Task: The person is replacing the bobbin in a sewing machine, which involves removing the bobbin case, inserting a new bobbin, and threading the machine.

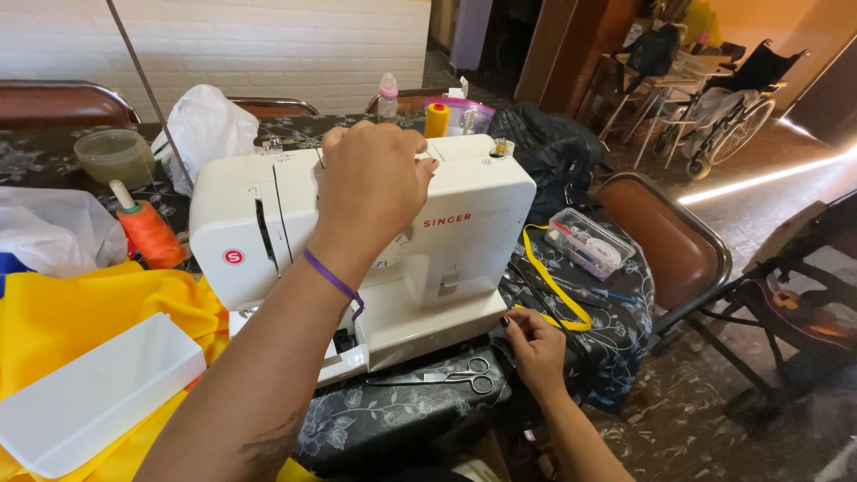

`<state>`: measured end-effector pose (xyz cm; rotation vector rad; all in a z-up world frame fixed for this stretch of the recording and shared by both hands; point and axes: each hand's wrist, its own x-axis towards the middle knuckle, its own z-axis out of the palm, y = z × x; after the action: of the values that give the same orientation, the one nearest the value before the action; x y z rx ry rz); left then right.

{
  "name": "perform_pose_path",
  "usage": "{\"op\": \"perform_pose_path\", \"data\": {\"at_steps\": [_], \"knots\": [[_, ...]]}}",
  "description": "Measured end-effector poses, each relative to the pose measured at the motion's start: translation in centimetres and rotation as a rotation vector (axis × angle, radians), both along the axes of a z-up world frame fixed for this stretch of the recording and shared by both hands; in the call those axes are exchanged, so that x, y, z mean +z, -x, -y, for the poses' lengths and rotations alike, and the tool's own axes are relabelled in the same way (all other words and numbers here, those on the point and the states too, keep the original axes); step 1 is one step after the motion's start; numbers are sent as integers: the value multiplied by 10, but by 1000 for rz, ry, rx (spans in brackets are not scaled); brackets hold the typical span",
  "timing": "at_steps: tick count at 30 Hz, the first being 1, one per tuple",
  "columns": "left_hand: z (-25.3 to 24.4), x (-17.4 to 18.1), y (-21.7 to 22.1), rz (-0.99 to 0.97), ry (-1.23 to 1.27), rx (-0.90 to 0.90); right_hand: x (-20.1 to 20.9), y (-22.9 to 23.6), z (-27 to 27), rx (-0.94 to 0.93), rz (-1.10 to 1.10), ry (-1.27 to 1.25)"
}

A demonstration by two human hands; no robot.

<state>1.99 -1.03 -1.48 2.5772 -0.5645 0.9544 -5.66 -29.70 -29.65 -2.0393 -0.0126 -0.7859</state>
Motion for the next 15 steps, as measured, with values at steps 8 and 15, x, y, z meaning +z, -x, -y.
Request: {"op": "perform_pose_path", "data": {"at_steps": [8, 15], "knots": [[-17, -2, 43, 367, 368, -370, 3, 2, 0, -6, -8, 46], [-33, -37, 173, 35, 524, -837, -4, -1, -1, -16, 37, 101]]}}
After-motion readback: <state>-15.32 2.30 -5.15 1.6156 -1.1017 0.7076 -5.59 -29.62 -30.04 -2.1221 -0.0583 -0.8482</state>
